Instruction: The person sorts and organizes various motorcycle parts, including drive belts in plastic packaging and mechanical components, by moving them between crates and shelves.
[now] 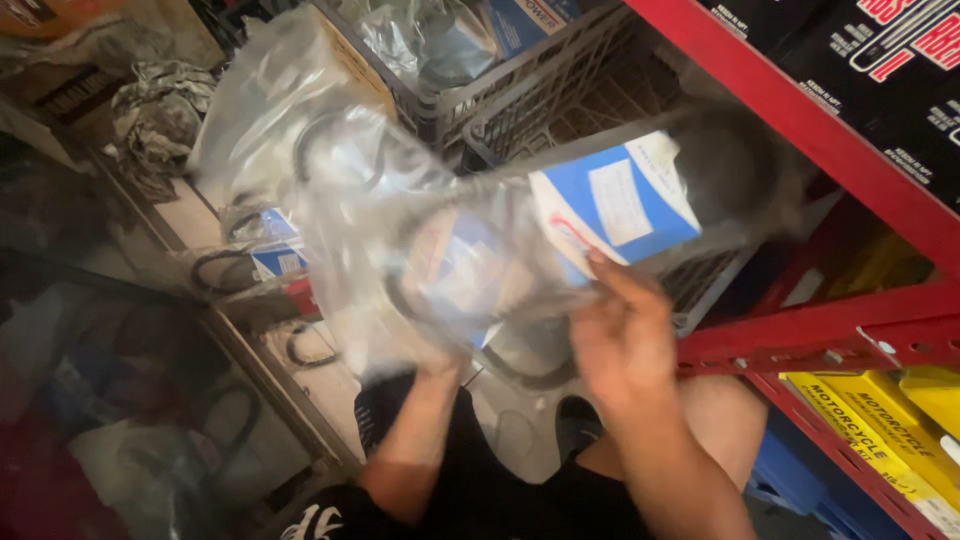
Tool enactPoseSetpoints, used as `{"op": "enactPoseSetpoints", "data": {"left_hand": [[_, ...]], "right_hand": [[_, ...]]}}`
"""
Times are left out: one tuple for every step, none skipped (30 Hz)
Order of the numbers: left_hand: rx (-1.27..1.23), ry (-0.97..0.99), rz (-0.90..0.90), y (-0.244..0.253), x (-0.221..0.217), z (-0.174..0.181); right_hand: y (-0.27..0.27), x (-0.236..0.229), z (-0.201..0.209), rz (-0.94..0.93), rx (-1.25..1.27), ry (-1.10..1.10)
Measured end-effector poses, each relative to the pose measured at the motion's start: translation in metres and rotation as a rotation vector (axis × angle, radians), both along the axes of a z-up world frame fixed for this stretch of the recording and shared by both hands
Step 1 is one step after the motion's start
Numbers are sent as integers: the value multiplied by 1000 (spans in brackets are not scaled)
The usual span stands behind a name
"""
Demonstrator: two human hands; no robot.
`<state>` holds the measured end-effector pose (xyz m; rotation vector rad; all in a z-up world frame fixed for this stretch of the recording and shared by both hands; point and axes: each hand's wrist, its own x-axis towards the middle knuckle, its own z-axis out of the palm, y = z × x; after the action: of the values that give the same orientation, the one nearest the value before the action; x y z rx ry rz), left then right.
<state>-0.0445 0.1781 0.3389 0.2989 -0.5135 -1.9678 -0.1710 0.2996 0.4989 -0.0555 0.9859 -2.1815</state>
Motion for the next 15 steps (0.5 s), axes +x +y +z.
{"op": "enactPoseSetpoints", "data": {"left_hand": [[-14, 30, 21, 6, -1, -8], [-28, 60, 43, 9, -3, -15], [-32, 61, 44, 12, -6, -22], [-50, 65, 141, 16, -8, -28], [-68, 70, 239, 17, -9, -35], [-70, 71, 241, 12, -9, -41], [-124, 11, 294, 9, -7, -45], [-178, -51, 347, 8, -6, -46], [-175, -55, 349, 8, -6, -41], [-216, -176, 418, 6, -8, -31], [-261, -295, 483, 3, -9, -16], [-261, -295, 480, 1, -6, 0], [-175, -274, 403, -3, 0, 15], [-89, -252, 326, -10, 5, 28], [-86, -257, 325, -18, 10, 37]], "right_hand": [[-11, 12, -1, -26, -53, -66], [-20, 25, 0, -25, -55, -67], [-29, 38, 1, -6, -64, -68], [-38, 49, 4, 12, -73, -69], [-43, 59, 6, 14, -75, -67], [-45, 69, 7, 39, -36, -40], [-44, 79, 6, 66, 7, -15], [-46, 88, 3, 69, 10, -17], [-47, 96, -1, 120, -11, -19], [-46, 100, -5, 171, -33, -22], [-45, 99, -9, 168, -33, -22], [-44, 97, -12, 244, -1, -48], [-42, 95, -16, 319, 29, -75], [-39, 91, -19, 315, 28, -75], [-33, 86, -22, 422, 167, -32]]}}
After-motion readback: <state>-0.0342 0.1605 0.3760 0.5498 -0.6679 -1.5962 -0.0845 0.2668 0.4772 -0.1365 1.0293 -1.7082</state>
